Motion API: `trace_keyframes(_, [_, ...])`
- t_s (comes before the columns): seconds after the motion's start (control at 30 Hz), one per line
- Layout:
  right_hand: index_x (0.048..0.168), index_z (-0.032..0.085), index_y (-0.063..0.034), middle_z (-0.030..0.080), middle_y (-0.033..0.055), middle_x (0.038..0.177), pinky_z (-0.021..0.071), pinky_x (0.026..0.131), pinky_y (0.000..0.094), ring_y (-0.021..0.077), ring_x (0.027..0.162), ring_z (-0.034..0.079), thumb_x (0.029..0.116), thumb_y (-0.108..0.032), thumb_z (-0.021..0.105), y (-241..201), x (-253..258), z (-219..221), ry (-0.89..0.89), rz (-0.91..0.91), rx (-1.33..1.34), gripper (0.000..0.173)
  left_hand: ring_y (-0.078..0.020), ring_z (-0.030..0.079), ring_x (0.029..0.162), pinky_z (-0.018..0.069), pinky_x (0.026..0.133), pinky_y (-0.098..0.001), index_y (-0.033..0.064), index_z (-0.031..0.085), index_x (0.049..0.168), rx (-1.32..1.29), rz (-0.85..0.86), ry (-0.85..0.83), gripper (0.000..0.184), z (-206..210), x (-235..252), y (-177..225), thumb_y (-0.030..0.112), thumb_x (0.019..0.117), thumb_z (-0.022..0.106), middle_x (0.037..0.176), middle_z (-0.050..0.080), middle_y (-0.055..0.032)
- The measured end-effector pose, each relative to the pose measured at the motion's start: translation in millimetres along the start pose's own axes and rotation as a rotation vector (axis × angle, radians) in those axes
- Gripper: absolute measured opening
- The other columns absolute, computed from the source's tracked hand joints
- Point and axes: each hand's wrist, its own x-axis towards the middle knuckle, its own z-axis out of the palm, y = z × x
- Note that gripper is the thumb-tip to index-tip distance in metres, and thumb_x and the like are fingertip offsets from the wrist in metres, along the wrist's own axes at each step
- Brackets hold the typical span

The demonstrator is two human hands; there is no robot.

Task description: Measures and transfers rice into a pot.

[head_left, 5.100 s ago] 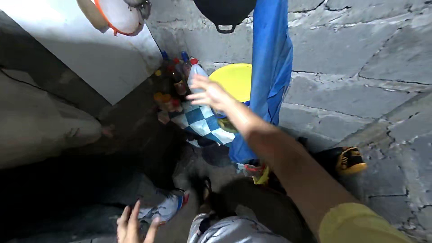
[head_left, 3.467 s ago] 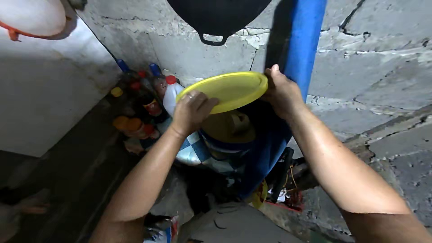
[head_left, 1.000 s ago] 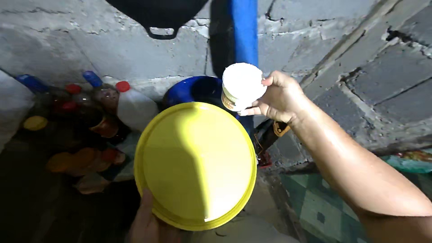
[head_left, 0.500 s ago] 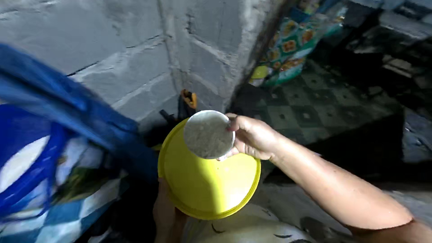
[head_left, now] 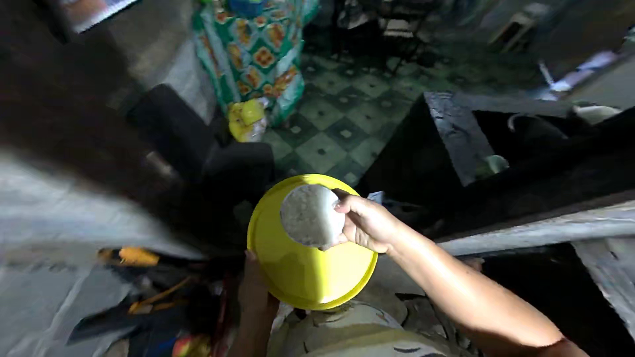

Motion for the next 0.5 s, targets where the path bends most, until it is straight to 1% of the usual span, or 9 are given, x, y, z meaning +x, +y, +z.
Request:
trace_keyframes(0.03, [0.138, 0.044, -0.0106, 0.067, 0.0146, 0.117, 0.0623, 0.080, 0.0449, 0.0269, 0.097, 0.071, 0.1010, -0.019, 0.036, -12, 8, -14, 0.056, -0.023, 0.019, 0.039, -0.0074, 0.071, 0.091, 0.0624, 0.079, -0.0304, 0.0057, 0.057, 0.134, -0.006, 0.013, -0.075, 0.047, 21, 22, 8, 0.040, 0.1130, 0.033, 0.103, 0.072, -0.0030])
trace_keyframes(0.1, [0.142, 0.041, -0.0100, 0.067, 0.0136, 0.115, 0.0627, 0.078, 0.0415, 0.0244, 0.096, 0.072, 0.1010, -0.017, 0.035, -37, 23, -43, 0.160, -0.079, 0.067, 0.042, -0.0084, 0.072, 0.097, 0.0625, 0.084, -0.0304, 0.0052, 0.055, 0.136, -0.046, 0.046, -0.251, 0.047, 66, 65, 25, 0.038, 0.1137, 0.030, 0.109, 0.072, -0.0038])
trace_keyframes(0.17, [0.142, 0.040, -0.0099, 0.067, 0.0129, 0.116, 0.0629, 0.078, 0.0416, 0.0238, 0.096, 0.072, 0.0994, -0.017, 0.036, -59, 33, -74, 0.254, -0.126, 0.125, 0.043, -0.0071, 0.072, 0.098, 0.0629, 0.085, -0.0284, 0.0060, 0.055, 0.135, -0.064, 0.052, -0.390, 0.045, 113, 97, 42, 0.036, 0.1141, 0.028, 0.109, 0.073, -0.0019])
trace_keyframes(0.23, [0.143, 0.039, -0.0100, 0.066, 0.0124, 0.118, 0.0627, 0.077, 0.0419, 0.0239, 0.096, 0.071, 0.0978, -0.018, 0.037, -83, 44, -101, 0.342, -0.171, 0.169, 0.046, -0.0059, 0.072, 0.097, 0.0624, 0.084, -0.0279, 0.0058, 0.054, 0.137, 0.035, 0.025, -0.435, 0.046, 164, 123, 69, 0.036, 0.1142, 0.027, 0.110, 0.072, -0.0018])
trace_keyframes(0.3, [0.143, 0.038, -0.0100, 0.066, 0.0127, 0.119, 0.0630, 0.077, 0.0429, 0.0247, 0.097, 0.072, 0.0964, -0.020, 0.039, -105, 56, -130, 0.413, -0.203, 0.227, 0.047, -0.0081, 0.072, 0.096, 0.0628, 0.083, -0.0303, 0.0049, 0.057, 0.135, 0.146, -0.034, -0.446, 0.047, 215, 148, 86, 0.038, 0.1136, 0.031, 0.109, 0.073, -0.0040])
trace_keyframes(0.37, [0.144, 0.037, -0.0096, 0.065, 0.0141, 0.121, 0.0627, 0.079, 0.0444, 0.0264, 0.100, 0.071, 0.0974, -0.019, 0.037, -123, 67, -159, 0.484, -0.231, 0.284, 0.048, -0.0101, 0.073, 0.096, 0.0629, 0.083, -0.0327, 0.0050, 0.059, 0.133, 0.209, -0.086, -0.496, 0.048, 266, 172, 91, 0.040, 0.1131, 0.032, 0.109, 0.073, -0.0054])
trace_keyframes(0.4, [0.145, 0.036, -0.0095, 0.064, 0.0151, 0.121, 0.0628, 0.079, 0.0450, 0.0274, 0.100, 0.071, 0.0979, -0.019, 0.036, -130, 72, -173, 0.524, -0.250, 0.312, 0.048, -0.0114, 0.072, 0.100, 0.0625, 0.086, -0.0342, 0.0048, 0.057, 0.136, 0.207, -0.098, -0.568, 0.050, 291, 185, 88, 0.040, 0.1134, 0.030, 0.113, 0.073, -0.0067])
trace_keyframes(0.5, [0.147, 0.034, -0.0100, 0.064, 0.0162, 0.122, 0.0630, 0.077, 0.0453, 0.0286, 0.099, 0.071, 0.0979, -0.019, 0.034, -151, 86, -222, 0.630, -0.299, 0.373, 0.050, -0.0138, 0.069, 0.113, 0.0596, 0.096, -0.0364, 0.0045, 0.048, 0.146, 0.192, -0.096, -0.807, 0.054, 370, 219, 71, 0.040, 0.1138, 0.024, 0.126, 0.069, -0.0098])
